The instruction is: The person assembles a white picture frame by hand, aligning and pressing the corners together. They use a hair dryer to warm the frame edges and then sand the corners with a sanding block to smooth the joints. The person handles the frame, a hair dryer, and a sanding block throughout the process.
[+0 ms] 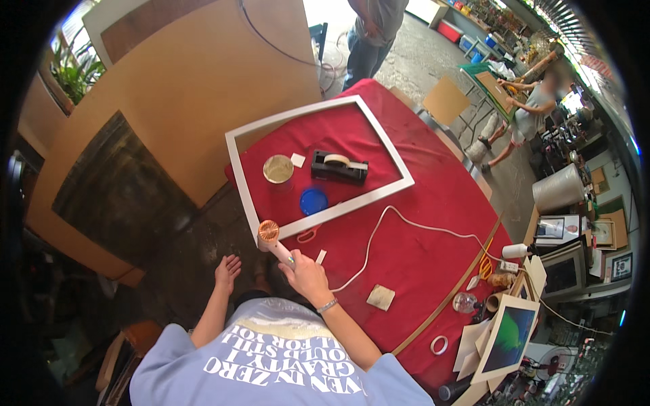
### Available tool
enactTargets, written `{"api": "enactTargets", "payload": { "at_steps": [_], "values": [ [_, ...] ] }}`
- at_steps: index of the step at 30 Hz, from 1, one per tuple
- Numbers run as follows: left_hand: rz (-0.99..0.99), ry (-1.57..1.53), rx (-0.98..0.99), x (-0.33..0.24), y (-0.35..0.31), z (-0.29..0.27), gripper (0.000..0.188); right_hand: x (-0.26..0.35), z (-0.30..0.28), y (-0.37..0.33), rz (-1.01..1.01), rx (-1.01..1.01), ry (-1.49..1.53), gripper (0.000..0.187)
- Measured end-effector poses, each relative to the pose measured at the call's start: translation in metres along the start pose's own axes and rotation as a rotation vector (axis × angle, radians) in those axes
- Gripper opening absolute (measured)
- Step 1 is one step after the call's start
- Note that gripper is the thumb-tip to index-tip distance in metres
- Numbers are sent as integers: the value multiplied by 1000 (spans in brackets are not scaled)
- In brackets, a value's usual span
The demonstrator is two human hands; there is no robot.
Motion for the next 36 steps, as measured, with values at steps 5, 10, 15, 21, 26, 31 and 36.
{"api": "enactTargets", "payload": {
  "at_steps": [5, 10, 15, 21, 26, 31, 36],
  "values": [
    [249, 174, -218, -82, -53, -12, 62, -7, -5, -10, -40, 35, -1, 40],
    [718, 103, -362, -218, -96, -7, 57, -4, -8, -15, -55, -5, -27, 43],
    [801, 814, -363, -304, -122, 35, 53, 3, -7, -15, -52, -14, -6, 43],
    [395, 816, 209, -317, -118, 51, 59, 9, -6, -13, -37, -4, 12, 40],
    [908, -730, 625, -390, -100, 10, 63, 10, -1, -5, 36, 5, -65, 43],
    [861, -1059, 517, -420, -47, -38, 79, 22, -1, -2, 8, -26, -108, 47],
    [991, -916, 555, -463, -33, -48, 94, 24, -9, -2, 9, -63, -116, 44]
  ]
}}
Point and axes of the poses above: each hand's wrist, its own y-axis towards the middle knuckle, its own z-axis out of the palm, x = y × z, the point moved 8 cm from there along y, towards the middle knuckle, and after that the axes turned 12 degrees about x, right-handed, at the moved point
